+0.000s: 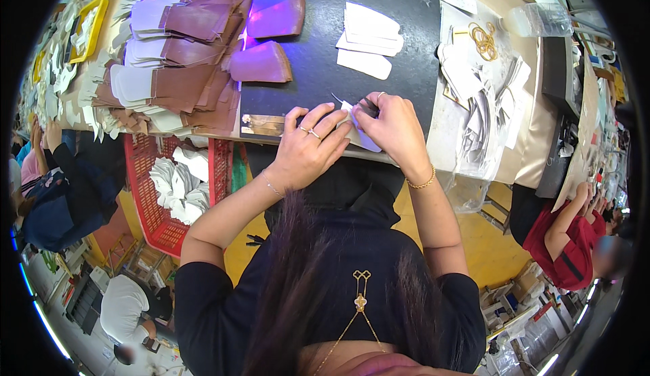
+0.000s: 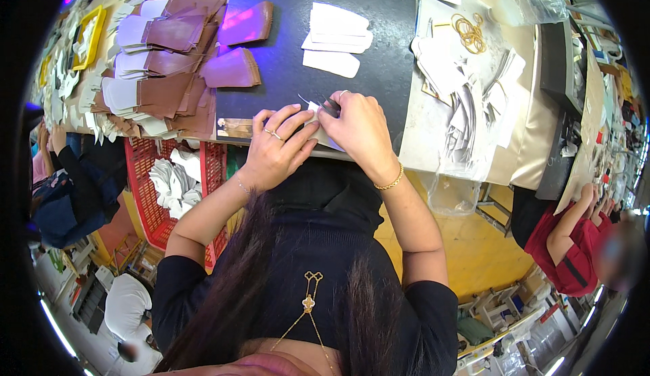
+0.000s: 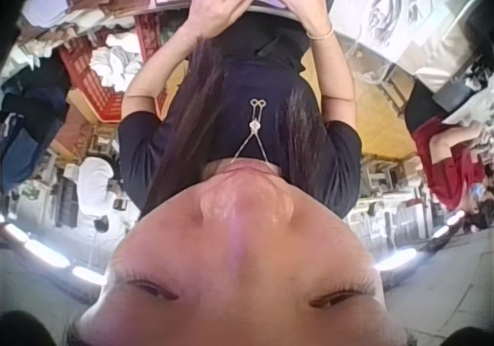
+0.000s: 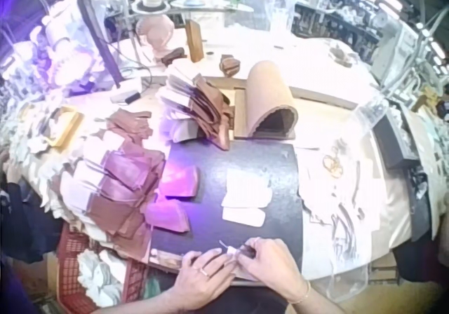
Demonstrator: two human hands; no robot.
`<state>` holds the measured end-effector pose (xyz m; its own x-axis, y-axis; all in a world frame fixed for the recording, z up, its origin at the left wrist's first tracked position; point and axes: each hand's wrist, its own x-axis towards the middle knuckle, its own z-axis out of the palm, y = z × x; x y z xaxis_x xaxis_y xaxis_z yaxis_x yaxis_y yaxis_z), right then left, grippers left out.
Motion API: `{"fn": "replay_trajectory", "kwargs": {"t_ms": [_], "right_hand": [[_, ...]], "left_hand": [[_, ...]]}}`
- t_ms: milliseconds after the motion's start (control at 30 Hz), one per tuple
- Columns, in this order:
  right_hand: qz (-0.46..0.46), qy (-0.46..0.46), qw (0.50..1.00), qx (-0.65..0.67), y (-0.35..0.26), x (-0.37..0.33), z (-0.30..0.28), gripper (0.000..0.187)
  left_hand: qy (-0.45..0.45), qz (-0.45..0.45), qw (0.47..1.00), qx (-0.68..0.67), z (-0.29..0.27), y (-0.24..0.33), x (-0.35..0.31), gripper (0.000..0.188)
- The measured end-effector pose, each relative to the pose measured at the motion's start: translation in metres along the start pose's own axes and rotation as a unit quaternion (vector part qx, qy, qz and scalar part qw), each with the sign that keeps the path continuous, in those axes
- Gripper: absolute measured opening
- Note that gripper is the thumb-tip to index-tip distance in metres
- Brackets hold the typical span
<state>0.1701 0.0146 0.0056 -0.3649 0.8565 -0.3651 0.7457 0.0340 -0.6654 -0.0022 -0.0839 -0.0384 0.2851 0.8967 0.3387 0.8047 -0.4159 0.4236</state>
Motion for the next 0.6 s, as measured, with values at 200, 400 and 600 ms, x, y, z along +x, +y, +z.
{"fn": "replay_trajectory", "kwargs": {"t_ms": [200,400,600], "right_hand": [[0.015,-0.009,1.000,-0.006,-0.001,0.001,0.000,0.027],[-0.007,0.016,1.000,0.014,0.003,-0.006,-0.001,0.028],[0.114,0.017,0.987,0.108,0.027,-0.046,-0.019,0.025]], "left_hand": [[-0.016,-0.005,1.000,-0.002,-0.003,-0.002,0.002,0.033],[-0.042,-0.005,0.999,0.013,-0.010,0.001,0.008,0.033],[-0.056,-0.016,0.998,0.024,-0.010,0.003,0.012,0.037]]}}
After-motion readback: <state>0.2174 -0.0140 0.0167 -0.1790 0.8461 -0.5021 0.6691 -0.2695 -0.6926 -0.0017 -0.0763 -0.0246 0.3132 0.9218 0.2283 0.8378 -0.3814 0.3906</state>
